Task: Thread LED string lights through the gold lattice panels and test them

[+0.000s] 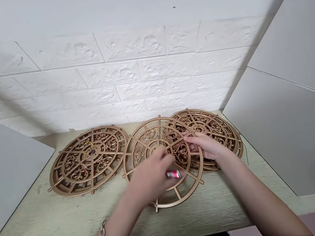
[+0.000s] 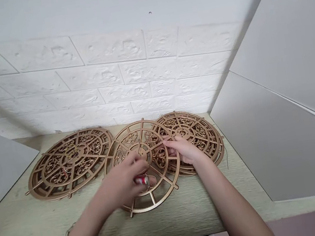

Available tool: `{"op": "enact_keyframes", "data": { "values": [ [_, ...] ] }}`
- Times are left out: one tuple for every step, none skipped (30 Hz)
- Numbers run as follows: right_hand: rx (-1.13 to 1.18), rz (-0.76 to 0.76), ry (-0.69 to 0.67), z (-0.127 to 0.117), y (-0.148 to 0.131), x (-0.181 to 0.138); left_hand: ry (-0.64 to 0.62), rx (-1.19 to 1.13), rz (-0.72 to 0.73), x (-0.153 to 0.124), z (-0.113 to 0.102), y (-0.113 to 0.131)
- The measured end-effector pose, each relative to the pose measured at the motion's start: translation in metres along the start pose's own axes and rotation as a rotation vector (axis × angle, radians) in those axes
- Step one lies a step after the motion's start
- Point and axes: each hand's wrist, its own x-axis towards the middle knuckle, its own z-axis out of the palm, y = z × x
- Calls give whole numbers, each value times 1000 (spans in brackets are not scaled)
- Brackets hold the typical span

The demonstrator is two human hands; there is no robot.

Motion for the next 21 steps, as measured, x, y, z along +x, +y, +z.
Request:
{"op": "enact_keyframes", "data": {
  "values": [
    [-44,-10,33,-1,-1,0,80,-58,-94,6,-6,-6],
    [-101,-24,64,-2,-1,0,190,-113,-177,12,-12,-12],
    [-180,-43,95,-4,-2,0,296,-170,-247,18,-16,-19],
    [-281,-62,123,-6,-3,-1,368,-200,-309,24,-18,-25],
    [-394,-80,141,-8,-3,-2,386,-196,-360,28,-18,-32],
    [-508,-89,147,-10,-4,-3,353,-175,-399,31,-16,-37],
    [-612,-86,145,-11,-5,-5,297,-153,-428,33,-11,-41],
    [-702,-78,145,-12,-7,-7,219,-138,-449,34,-5,-44],
    [-782,-73,153,-13,-8,-9,145,-132,-458,34,2,-46],
    [-858,-79,172,-13,-9,-11,100,-118,-464,34,9,-47],
    [-933,-97,201,-12,-10,-12,78,-93,-453,33,15,-47],
    [-1005,-118,231,-12,-10,-13,71,-65,-439,32,21,-47],
    [-1063,-136,257,-11,-11,-13,62,-41,-430,31,25,-46],
    [-1105,-139,277,-10,-11,-13,47,-24,-419,31,28,-44],
    [-1132,-130,292,-10,-11,-12,25,-17,-414,31,29,-43],
    [-1151,-113,303,-9,-11,-11,1,-18,-414,31,30,-41],
    [-1168,-94,316,-9,-11,-11,-20,-22,-416,31,30,-40],
    [-1183,-77,327,-9,-11,-10,-32,-28,-418,31,29,-38],
    [-1195,-64,335,-8,-11,-10,-34,-30,-420,31,29,-38],
    [-1205,-53,338,-7,-11,-11,-31,-31,-421,31,29,-38],
    [-1212,-42,339,-7,-12,-11,-28,-31,-424,30,29,-38]
  ]
}}
